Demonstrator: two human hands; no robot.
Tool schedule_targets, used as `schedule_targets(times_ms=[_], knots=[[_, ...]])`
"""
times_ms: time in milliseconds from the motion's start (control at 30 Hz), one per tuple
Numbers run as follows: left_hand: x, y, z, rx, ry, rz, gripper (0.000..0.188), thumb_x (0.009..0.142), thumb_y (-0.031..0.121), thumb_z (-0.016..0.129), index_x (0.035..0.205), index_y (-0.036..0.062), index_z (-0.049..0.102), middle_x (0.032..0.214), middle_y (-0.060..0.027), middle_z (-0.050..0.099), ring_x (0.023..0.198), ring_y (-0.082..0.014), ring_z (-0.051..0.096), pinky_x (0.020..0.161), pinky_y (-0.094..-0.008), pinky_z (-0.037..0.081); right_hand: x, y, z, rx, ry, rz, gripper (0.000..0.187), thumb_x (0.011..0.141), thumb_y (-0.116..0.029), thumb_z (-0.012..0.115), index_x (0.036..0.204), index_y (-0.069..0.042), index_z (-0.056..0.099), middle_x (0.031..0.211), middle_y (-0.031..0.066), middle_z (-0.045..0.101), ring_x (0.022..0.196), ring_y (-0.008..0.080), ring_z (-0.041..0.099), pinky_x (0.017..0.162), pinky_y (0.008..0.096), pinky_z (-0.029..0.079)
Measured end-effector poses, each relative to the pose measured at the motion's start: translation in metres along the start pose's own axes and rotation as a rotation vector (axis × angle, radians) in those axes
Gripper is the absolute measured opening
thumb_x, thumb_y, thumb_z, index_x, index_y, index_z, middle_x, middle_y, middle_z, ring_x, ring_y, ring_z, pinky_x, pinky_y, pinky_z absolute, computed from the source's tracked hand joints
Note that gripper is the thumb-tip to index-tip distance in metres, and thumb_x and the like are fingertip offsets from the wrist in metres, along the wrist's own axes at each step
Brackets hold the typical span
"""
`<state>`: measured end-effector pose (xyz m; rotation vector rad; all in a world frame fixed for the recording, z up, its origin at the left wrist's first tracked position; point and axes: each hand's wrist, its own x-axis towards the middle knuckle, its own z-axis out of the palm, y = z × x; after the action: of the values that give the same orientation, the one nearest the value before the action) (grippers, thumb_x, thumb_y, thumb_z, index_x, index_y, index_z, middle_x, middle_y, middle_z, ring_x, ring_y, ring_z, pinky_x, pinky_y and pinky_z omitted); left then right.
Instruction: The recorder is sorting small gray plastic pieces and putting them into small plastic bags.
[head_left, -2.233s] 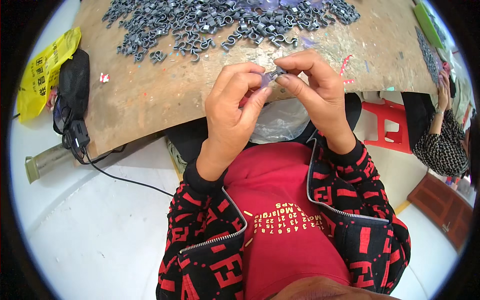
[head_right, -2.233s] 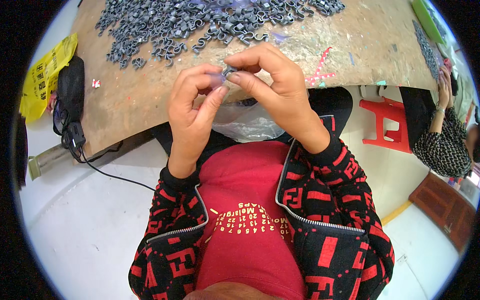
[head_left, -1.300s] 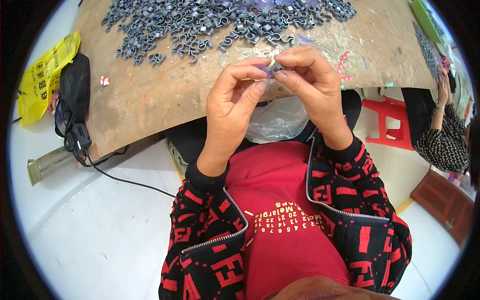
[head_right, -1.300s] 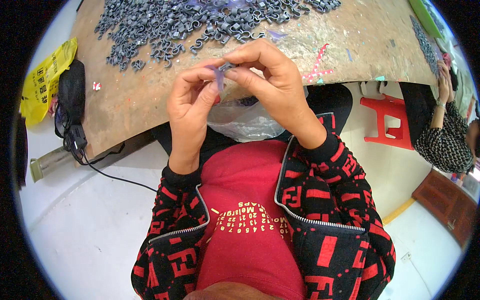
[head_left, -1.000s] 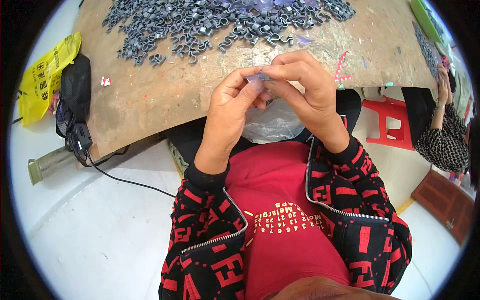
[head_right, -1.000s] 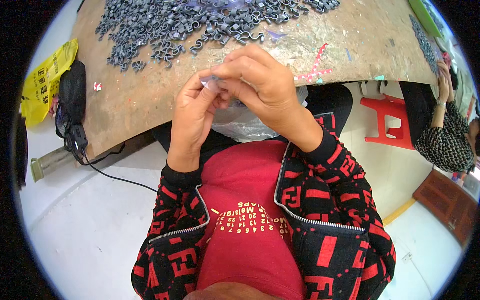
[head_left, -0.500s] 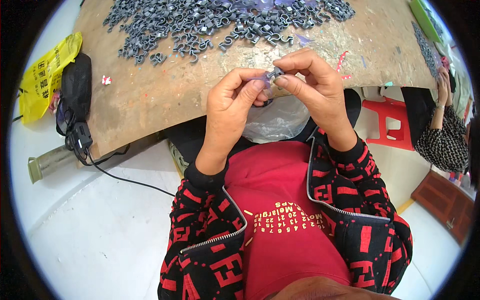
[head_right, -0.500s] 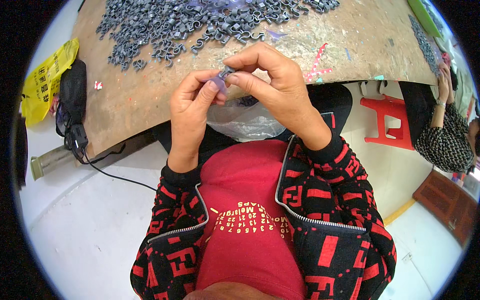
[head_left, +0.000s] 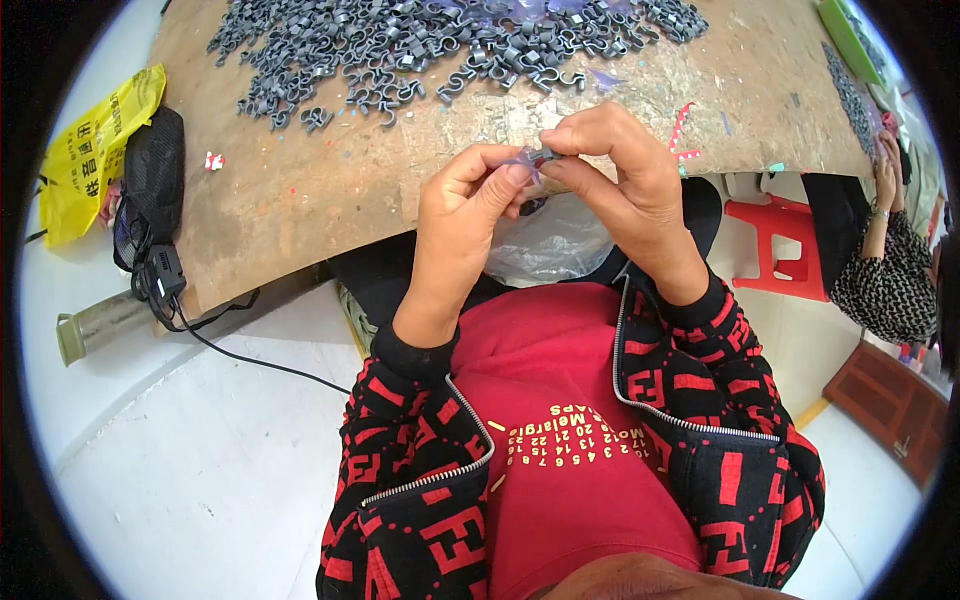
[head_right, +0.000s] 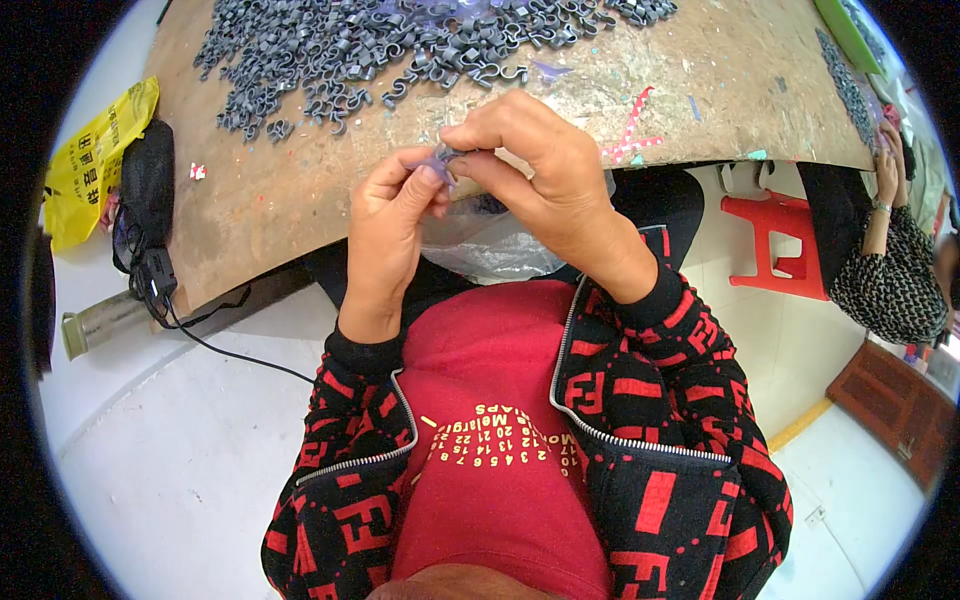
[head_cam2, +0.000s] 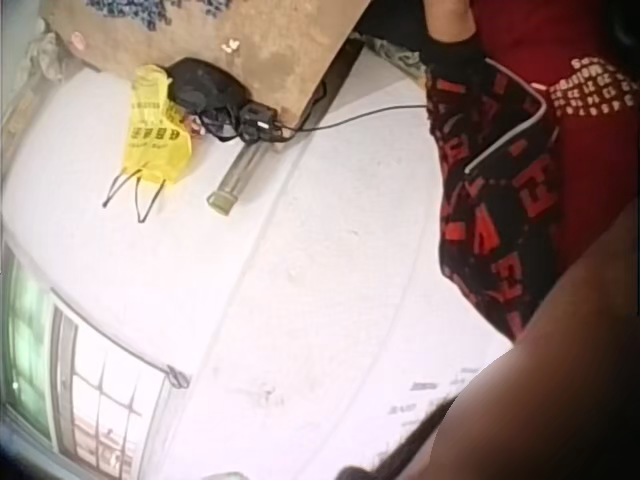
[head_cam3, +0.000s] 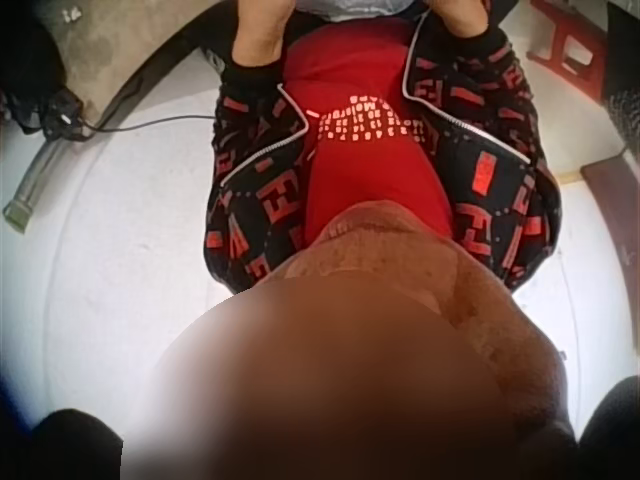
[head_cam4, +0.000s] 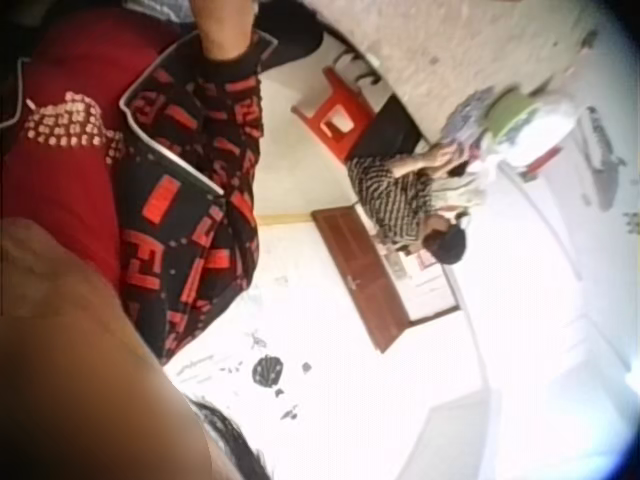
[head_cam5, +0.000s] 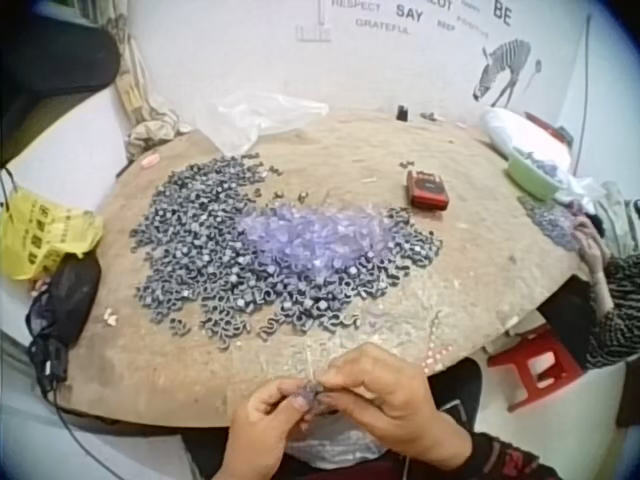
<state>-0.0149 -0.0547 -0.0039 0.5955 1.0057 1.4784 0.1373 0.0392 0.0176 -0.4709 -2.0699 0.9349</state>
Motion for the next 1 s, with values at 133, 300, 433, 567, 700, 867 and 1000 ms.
schedule_targets(times_ms=[133,300,433,567,700,867,1000], knots=[[-0.002,0.006,0.002,0.263,0.016,0.168,0.015,0.091,0.012,0.062,0.098,-0.0008,0.065,0.086,-0.0013,0.060,0.074,-0.0066,0.053,0.065,-0.0202,0.043,-0.003,-0.012,0.000,0.495,0.092,0.427,0.022,0.084,0.004,0.062,0.105,0.001,0.060,0.099,0.0075,0.061,0.087,0.0146,0.061,0.077,0.0248,0.048],[-0.003,0.008,0.002,0.294,0.019,0.242,0.012,0.090,0.008,0.062,0.095,-0.0030,0.065,0.090,-0.0027,0.060,0.078,-0.0085,0.056,0.069,-0.0215,0.045,-0.004,-0.010,0.001,0.606,0.042,0.426,0.021,0.087,0.002,0.060,0.108,0.002,0.058,0.101,0.0064,0.058,0.089,0.0125,0.060,0.080,0.0240,0.049],[-0.005,0.010,0.003,0.385,0.022,0.269,0.010,0.088,0.006,0.063,0.093,-0.0032,0.064,0.088,-0.0043,0.060,0.079,-0.0102,0.057,0.070,-0.0227,0.046,-0.003,-0.003,0.000,0.339,-0.038,0.260,0.020,0.085,0.002,0.062,0.105,0.001,0.060,0.100,0.0080,0.059,0.090,0.0151,0.060,0.078,0.0255,0.049],[-0.004,0.008,-0.003,0.596,0.057,0.372,0.009,0.084,0.005,0.065,0.090,-0.0028,0.064,0.081,-0.0064,0.060,0.074,-0.0123,0.057,0.066,-0.0241,0.045,0.004,-0.004,-0.004,-0.026,-0.090,-0.011,0.022,0.078,0.004,0.066,0.099,-0.001,0.063,0.092,0.0107,0.061,0.084,0.0221,0.061,0.073,0.0293,0.048],[-0.004,0.014,-0.003,0.652,0.039,0.410,0.009,0.083,0.004,0.065,0.089,-0.0026,0.064,0.078,-0.0066,0.059,0.070,-0.0131,0.056,0.063,-0.0251,0.043,0.007,-0.004,-0.005,-0.174,-0.072,-0.189,0.020,0.076,0.002,0.068,0.095,-0.002,0.064,0.088,0.0109,0.062,0.076,0.0246,0.060,0.068,0.0312,0.048],[0.004,0.032,-0.014,0.684,-0.221,0.207,0.011,0.085,0.008,0.063,0.087,-0.0030,0.064,0.077,-0.0064,0.059,0.067,-0.0129,0.055,0.061,-0.0252,0.043,0.014,0.000,-0.017,-0.325,-0.191,-0.563,0.021,0.073,0.001,0.071,0.093,-0.002,0.064,0.085,0.0100,0.062,0.069,0.0228,0.058,0.063,0.0326,0.046],[0.011,0.045,-0.011,0.601,-0.290,0.109,0.013,0.084,0.009,0.064,0.086,-0.0039,0.064,0.076,-0.0062,0.058,0.068,-0.0126,0.054,0.061,-0.0255,0.043,0.025,0.000,-0.022,-0.333,-0.237,-0.643,0.022,0.071,0.001,0.071,0.091,-0.002,0.065,0.083,0.0091,0.062,0.068,0.0232,0.058,0.063,0.0328,0.046]])
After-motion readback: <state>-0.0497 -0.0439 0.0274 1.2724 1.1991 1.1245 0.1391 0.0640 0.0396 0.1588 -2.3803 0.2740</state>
